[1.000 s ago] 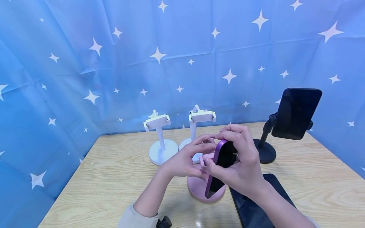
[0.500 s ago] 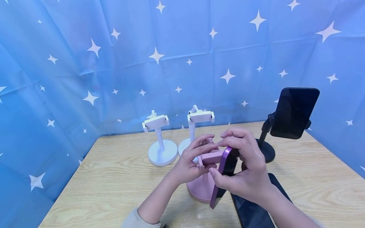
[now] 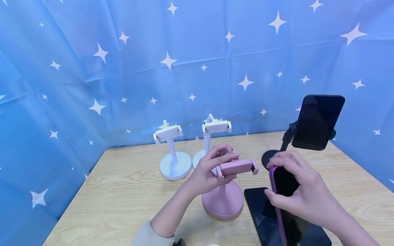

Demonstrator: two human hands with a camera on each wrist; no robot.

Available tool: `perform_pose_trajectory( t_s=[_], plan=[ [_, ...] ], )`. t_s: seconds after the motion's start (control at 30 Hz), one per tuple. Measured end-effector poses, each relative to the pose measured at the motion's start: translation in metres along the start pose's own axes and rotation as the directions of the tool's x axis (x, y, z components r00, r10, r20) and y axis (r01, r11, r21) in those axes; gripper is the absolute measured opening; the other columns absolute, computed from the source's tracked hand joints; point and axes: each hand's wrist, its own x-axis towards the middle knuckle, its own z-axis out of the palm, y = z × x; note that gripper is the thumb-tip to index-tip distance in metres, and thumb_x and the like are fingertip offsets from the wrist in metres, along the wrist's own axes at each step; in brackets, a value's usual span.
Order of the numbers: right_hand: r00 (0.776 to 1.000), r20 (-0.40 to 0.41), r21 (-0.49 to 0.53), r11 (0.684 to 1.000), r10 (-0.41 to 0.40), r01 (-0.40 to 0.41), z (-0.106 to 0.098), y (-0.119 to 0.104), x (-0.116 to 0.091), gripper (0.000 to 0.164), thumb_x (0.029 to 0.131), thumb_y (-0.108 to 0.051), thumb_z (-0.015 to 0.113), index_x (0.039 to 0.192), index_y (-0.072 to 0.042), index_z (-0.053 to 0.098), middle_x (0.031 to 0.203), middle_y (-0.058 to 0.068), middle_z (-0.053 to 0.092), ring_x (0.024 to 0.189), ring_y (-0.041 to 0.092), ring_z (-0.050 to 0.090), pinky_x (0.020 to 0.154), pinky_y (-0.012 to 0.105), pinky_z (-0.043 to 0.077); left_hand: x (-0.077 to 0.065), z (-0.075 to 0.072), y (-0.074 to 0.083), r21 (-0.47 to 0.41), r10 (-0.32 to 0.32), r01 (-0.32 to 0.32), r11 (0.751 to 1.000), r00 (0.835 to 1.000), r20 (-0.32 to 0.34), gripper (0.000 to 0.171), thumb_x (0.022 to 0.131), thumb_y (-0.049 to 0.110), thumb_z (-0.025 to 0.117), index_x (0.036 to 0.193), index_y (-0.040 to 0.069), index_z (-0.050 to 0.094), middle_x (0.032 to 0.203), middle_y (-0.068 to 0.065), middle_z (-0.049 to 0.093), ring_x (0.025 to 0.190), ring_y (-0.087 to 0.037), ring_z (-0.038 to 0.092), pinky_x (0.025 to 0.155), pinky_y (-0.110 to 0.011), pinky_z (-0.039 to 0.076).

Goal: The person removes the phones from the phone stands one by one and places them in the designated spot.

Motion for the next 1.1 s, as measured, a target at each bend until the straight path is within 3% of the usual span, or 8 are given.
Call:
perform_pose_trajectory(
  t_s=[0.1, 0.2, 0.33, 0.5, 0.73, 0.87, 0.97, 1.1],
  plan=[
    [0.991, 0.098, -0.1, 0.992, 0.092, -0.082, -0.007, 0.019, -0.016, 0.06, 0.049, -0.001, 0.083, 0.102, -0.016, 0.058, 0.1, -0.008, 0.051, 0.092, -0.001, 0.043, 0.079, 0.006, 0.035, 0.002, -0.001, 0.0, 0.0, -0.048, 0.048, 0.999, 0.999, 0.003, 0.045, 0.073, -0.006, 0.071, 0.115, -0.003, 0.056, 0.123, -0.016, 0.046, 0.11, -0.024, 0.05, 0.09, -0.029, 0.047],
    [0.964, 0.189, -0.19, 0.97, 0.185, -0.149, -0.012, 0.045, -0.033, 0.056, 0.053, -0.008, 0.084, 0.102, -0.017, 0.058, 0.097, -0.008, 0.05, 0.084, -0.001, 0.043, 0.066, 0.013, 0.04, 0.005, -0.003, 0.0, 0.009, -0.091, 0.091, 0.996, 0.996, 0.002, 0.045, 0.074, -0.004, 0.071, 0.116, -0.004, 0.056, 0.124, -0.016, 0.045, 0.112, -0.024, 0.049, 0.091, -0.029, 0.046],
    [0.899, 0.288, -0.308, 0.921, 0.33, -0.24, -0.021, 0.078, -0.055, 0.051, 0.059, -0.019, 0.084, 0.103, -0.014, 0.059, 0.098, -0.003, 0.053, 0.082, 0.002, 0.046, 0.061, 0.024, 0.044, 0.011, -0.001, -0.001, 0.028, -0.11, 0.11, 0.993, 0.994, -0.003, 0.044, 0.075, -0.002, 0.071, 0.117, -0.002, 0.056, 0.124, -0.016, 0.045, 0.111, -0.023, 0.049, 0.09, -0.026, 0.046],
    [0.797, 0.37, -0.388, 0.859, 0.477, -0.334, -0.035, 0.108, -0.073, 0.05, 0.064, -0.023, 0.081, 0.105, -0.006, 0.059, 0.099, 0.008, 0.056, 0.085, 0.021, 0.054, 0.066, 0.041, 0.048, 0.023, 0.005, -0.002, 0.056, -0.096, 0.097, 0.994, 0.995, -0.023, 0.043, 0.075, 0.0, 0.072, 0.115, -0.001, 0.058, 0.122, -0.014, 0.046, 0.108, -0.02, 0.049, 0.089, -0.023, 0.045],
    [0.712, 0.391, -0.451, 0.796, 0.583, -0.404, -0.05, 0.134, -0.087, 0.048, 0.068, -0.022, 0.078, 0.106, 0.0, 0.057, 0.09, 0.011, 0.055, 0.072, 0.018, 0.045, 0.055, 0.029, 0.038, 0.042, 0.019, -0.011, 0.041, -0.041, 0.043, 0.998, 0.999, -0.032, 0.042, 0.075, 0.0, 0.071, 0.114, -0.004, 0.057, 0.121, -0.015, 0.044, 0.106, -0.02, 0.048, 0.089, -0.021, 0.045],
    [0.68, 0.399, -0.462, 0.775, 0.615, -0.43, -0.052, 0.143, -0.092, 0.045, 0.07, -0.022, 0.076, 0.104, 0.001, 0.057, 0.086, 0.009, 0.054, 0.07, 0.019, 0.044, 0.054, 0.029, 0.037, 0.051, 0.029, -0.02, 0.093, 0.001, 0.003, 0.996, 0.999, -0.049, 0.041, 0.076, 0.001, 0.071, 0.114, -0.003, 0.057, 0.119, -0.017, 0.045, 0.105, -0.021, 0.048, 0.087, -0.018, 0.045],
    [0.673, 0.401, -0.464, 0.772, 0.621, -0.436, -0.052, 0.147, -0.097, 0.041, 0.07, -0.021, 0.075, 0.102, -0.002, 0.058, 0.085, 0.007, 0.054, 0.07, 0.019, 0.044, 0.054, 0.029, 0.036, 0.058, 0.035, -0.025, 0.145, 0.009, 0.0, 0.989, 0.998, -0.06, 0.04, 0.077, 0.003, 0.07, 0.115, -0.002, 0.058, 0.119, -0.018, 0.046, 0.106, -0.021, 0.048, 0.086, -0.015, 0.044],
    [0.663, 0.407, -0.46, 0.768, 0.629, -0.446, -0.051, 0.151, -0.102, 0.039, 0.07, -0.021, 0.075, 0.101, -0.005, 0.058, 0.083, 0.006, 0.053, 0.069, 0.018, 0.044, 0.053, 0.028, 0.036, 0.07, 0.043, -0.033, 0.146, -0.007, 0.015, 0.989, 0.998, -0.056, 0.04, 0.078, 0.004, 0.07, 0.116, -0.002, 0.058, 0.12, -0.019, 0.045, 0.106, -0.02, 0.048, 0.081, -0.012, 0.044]
  ],
)
